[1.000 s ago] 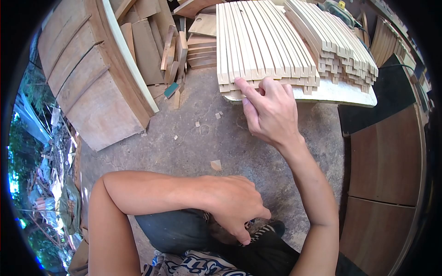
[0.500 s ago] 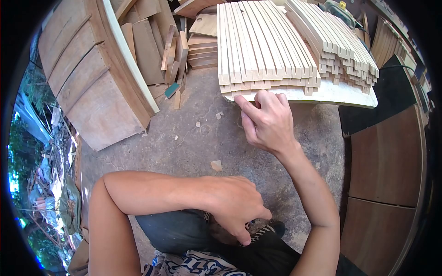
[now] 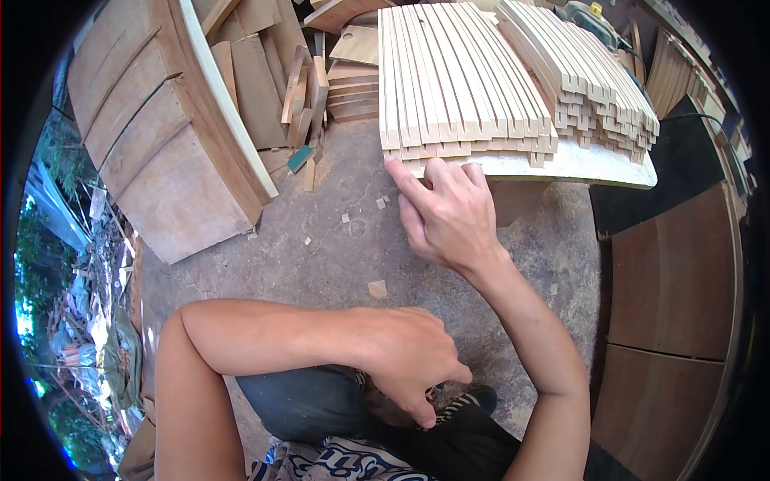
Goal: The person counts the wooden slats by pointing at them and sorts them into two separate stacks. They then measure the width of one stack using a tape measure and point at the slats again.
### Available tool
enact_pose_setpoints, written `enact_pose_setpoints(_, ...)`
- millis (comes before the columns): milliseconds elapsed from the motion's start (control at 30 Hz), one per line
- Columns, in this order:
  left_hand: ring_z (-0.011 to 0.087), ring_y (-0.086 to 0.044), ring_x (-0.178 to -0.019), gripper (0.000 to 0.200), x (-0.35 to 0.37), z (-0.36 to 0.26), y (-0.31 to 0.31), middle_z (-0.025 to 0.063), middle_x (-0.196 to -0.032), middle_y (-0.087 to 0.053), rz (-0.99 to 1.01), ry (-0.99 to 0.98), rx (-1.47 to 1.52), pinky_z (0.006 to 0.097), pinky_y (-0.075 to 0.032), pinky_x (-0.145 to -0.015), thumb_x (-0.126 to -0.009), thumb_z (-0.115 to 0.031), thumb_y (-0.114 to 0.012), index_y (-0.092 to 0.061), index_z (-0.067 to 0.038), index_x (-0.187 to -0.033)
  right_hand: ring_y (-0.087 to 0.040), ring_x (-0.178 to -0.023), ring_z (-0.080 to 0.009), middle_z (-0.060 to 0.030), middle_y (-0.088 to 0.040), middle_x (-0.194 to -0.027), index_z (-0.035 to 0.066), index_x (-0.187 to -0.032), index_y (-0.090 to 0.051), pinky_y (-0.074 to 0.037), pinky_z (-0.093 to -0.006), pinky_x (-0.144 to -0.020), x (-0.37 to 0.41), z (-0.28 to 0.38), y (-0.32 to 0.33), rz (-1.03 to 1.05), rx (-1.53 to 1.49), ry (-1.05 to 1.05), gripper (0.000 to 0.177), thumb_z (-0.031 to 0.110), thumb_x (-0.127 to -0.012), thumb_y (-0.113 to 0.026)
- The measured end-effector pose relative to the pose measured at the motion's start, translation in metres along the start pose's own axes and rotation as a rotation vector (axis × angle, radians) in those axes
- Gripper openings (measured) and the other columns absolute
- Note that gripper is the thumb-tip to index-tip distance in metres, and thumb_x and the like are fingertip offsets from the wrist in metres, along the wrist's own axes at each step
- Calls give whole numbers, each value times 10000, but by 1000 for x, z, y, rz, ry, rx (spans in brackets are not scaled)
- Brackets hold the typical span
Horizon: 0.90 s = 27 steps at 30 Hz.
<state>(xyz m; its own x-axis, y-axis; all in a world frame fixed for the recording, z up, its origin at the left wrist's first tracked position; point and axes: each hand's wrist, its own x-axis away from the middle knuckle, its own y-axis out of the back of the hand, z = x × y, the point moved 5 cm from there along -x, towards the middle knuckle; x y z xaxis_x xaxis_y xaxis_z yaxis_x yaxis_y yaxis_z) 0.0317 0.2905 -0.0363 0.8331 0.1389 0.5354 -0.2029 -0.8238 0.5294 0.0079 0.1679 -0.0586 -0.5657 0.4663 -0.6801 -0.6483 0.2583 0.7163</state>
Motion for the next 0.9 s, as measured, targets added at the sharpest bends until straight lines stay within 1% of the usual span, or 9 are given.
enact_pose_setpoints(100, 410, -718, -1023, 738, -2, 1, -2, 200, -1083, -738, -28, -16, -14, 521, -545, -932, -867, -486, -770, -589, -64, -1445, -524, -760, -195, -38, -494, -812, 149, -1355, -684, -377, -371, -718, -2, -2, 0, -33, -13, -11, 498, 169, -857, -710)
enact_pose_setpoints(333, 398, -714, -1052, 739, -1, -1, 2, 195, -1088, -740, 11, 22, -12, 519, -529, -961, -867, -487, -766, -593, -62, -1445, -508, -723, -206, -38, -479, -781, 135, -1324, -701, -375, -371, -705, -16, -3, 9, -129, -44, -43, 470, 150, -855, -717)
enact_pose_setpoints(433, 401, -711, -1061, 748, -1, 0, 1, 197, -1096, -743, -6, 14, -10, 520, -520, -978, -860, -491, -767, -593, -61, -1447, -503, -682, -218, -40, -474, -743, 122, -1234, -741, -375, -371, -683, -20, -4, 28, -193, -79, -1, 392, 123, -843, -726)
enact_pose_setpoints(500, 407, -706, -1076, 763, 2, -3, 4, 203, -1122, -742, -20, 11, 6, 519, -511, -994, -857, -502, -766, -590, -59, -1452, -544, -700, -221, -47, -533, -771, 94, -1035, -722, -394, -380, -676, -19, -11, 41, -174, -94, -20, 233, 111, -803, -727)
enact_pose_setpoints(533, 407, -706, -1076, 763, 3, -2, 5, 203, -1122, -742, -32, 12, -1, 519, -511, -994, -857, -502, -766, -590, -59, -1452, -544, -700, -221, -47, -533, -771, 94, -1035, -722, -394, -380, -676, -16, -14, 47, -176, -89, -7, 233, 111, -803, -727)
enact_pose_setpoints(600, 406, -703, -1094, 771, 1, -4, 8, 209, -1159, -739, -88, -54, -4, 520, -506, -1005, -856, -512, -766, -590, -54, -1450, -525, -643, -226, -49, -533, -740, 90, -866, -678, -396, -380, -625, -10, -26, 65, -285, -123, -16, 104, 104, -795, -753)
enact_pose_setpoints(733, 407, -698, -1104, 768, 0, -5, 7, 213, -1187, -733, -128, -76, -9, 521, -516, -991, -859, -519, -762, -596, -46, -1441, -497, -605, -213, -51, -534, -702, 82, -702, -606, -378, -364, -556, 0, -43, 109, -340, -133, -78, 226, 110, -790, -812)
enact_pose_setpoints(800, 419, -697, -1090, 762, -2, -8, 8, 217, -1181, -734, -196, -162, 0, 522, -534, -960, -853, -520, -766, -610, -33, -1418, -469, -591, -189, -54, -517, -702, 52, -686, -631, -373, -311, -555, 3, -47, 135, -397, -133, -116, 229, 67, -809, -824)
enact_pose_setpoints(900, 425, -695, -1087, 754, -6, -9, 16, 225, -1144, -740, -302, -215, 50, 516, -545, -943, -850, -528, -763, -623, -36, -1404, -475, -649, -149, -37, -542, -773, 28, -824, -661, -380, -278, -603, -2, -39, 173, -444, -182, -180, 146, 8, -834, -805)
